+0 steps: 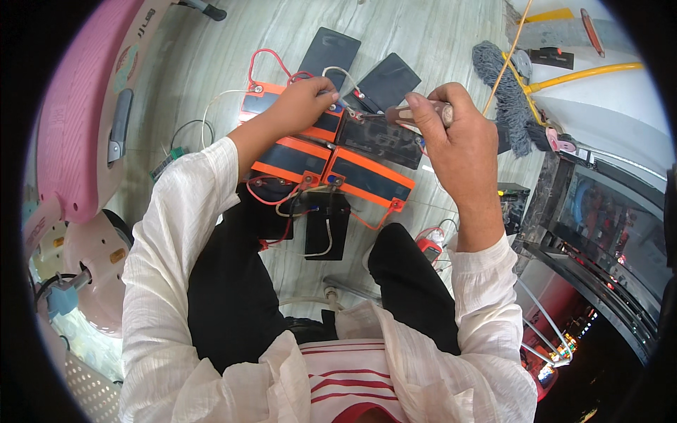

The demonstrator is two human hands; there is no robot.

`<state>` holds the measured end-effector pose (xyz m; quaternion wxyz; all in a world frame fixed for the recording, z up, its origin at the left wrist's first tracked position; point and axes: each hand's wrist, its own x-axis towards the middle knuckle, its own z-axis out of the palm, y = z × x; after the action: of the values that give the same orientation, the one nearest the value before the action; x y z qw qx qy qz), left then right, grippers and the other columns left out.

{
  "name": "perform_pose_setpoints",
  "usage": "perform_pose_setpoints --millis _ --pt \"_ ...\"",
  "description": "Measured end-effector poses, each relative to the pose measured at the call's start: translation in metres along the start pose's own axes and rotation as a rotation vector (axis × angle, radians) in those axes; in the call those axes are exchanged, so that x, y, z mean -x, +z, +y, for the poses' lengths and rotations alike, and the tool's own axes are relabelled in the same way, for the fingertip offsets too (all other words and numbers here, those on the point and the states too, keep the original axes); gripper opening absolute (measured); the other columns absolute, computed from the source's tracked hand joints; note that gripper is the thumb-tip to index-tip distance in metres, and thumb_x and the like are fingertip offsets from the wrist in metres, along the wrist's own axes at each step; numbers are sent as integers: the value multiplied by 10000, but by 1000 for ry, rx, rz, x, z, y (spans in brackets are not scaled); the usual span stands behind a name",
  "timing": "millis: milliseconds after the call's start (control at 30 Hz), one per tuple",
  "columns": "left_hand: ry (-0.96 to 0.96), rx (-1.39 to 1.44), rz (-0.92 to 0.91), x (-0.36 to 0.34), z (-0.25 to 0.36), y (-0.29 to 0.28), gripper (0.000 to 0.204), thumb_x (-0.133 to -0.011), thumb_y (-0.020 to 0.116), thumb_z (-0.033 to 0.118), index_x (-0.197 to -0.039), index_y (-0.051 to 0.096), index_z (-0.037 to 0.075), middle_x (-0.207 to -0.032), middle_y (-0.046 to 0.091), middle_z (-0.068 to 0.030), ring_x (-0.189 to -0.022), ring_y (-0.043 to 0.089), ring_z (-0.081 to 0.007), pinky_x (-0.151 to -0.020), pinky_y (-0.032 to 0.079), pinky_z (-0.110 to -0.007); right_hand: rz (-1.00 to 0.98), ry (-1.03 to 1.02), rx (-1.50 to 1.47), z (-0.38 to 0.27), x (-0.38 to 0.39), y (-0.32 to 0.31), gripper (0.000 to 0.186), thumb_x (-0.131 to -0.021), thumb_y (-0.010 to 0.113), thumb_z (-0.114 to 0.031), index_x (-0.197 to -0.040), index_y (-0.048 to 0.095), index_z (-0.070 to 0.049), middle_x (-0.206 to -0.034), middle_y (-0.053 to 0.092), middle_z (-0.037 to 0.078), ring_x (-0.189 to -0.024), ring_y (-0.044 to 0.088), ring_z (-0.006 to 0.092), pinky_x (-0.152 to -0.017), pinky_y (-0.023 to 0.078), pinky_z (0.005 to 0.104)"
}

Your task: The person uses a screwdriver to tighten screws on an orange and black battery pack while sitting on the floor. They adjust wires and reposition the pack to access different terminals.

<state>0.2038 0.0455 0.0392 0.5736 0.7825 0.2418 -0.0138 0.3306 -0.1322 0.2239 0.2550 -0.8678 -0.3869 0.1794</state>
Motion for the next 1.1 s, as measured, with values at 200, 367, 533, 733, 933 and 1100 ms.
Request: perform_pose_setpoints --millis 200,367,533,733,933,1100 --pt "-15 -230 -61 -11 18 1 357 -981 599 314 -892 651 -27 -726 610 -103 -701 573 -167 -661 450 -354 65 -387 43 18 -4 0 319 -875 736 -234 -998 560 2 -794 706 159 -737 683 369 -639 527 416" --pt "-94 -144 -122 -11 13 -3 359 -954 634 321 -845 677 -18 -720 617 -111 -701 579 -199 -660 452 -361 -109 19 -64 2 2 -3 279 -826 732 -101 -1002 547 11 -854 668 183 -842 641 383 -714 501 430" --pt "-91 -54 -60 -16 0 -3 338 -924 652 321 -873 704 -9 -788 669 -171 -753 638 -295 -701 483 -396 34 -439 36 14 -6 1 287 -831 740 -144 -1000 556 -3 -810 671 160 -799 648 374 -686 500 424" --pt "-41 -163 -19 -17 0 -1 293 -905 643 281 -880 694 -7 -825 682 -183 -790 648 -345 -721 490 -425 -65 -158 -16 0 -1 -1 264 -810 722 -100 -1009 567 -25 -822 638 149 -796 614 370 -709 494 419" --pt "3 -169 -3 -23 9 2 281 -897 646 282 -874 689 5 -845 685 -188 -827 655 -364 -737 497 -432 31 -434 37 12 -7 2 259 -825 735 -161 -992 583 -35 -743 656 134 -737 644 367 -673 509 416" --pt "-8 -205 -6 -28 6 2 272 -897 654 290 -884 696 21 -850 691 -176 -840 660 -357 -751 501 -432 -68 -136 11 2 -2 -2 271 -842 734 -193 -1007 583 -39 -736 672 142 -724 669 356 -642 515 410"
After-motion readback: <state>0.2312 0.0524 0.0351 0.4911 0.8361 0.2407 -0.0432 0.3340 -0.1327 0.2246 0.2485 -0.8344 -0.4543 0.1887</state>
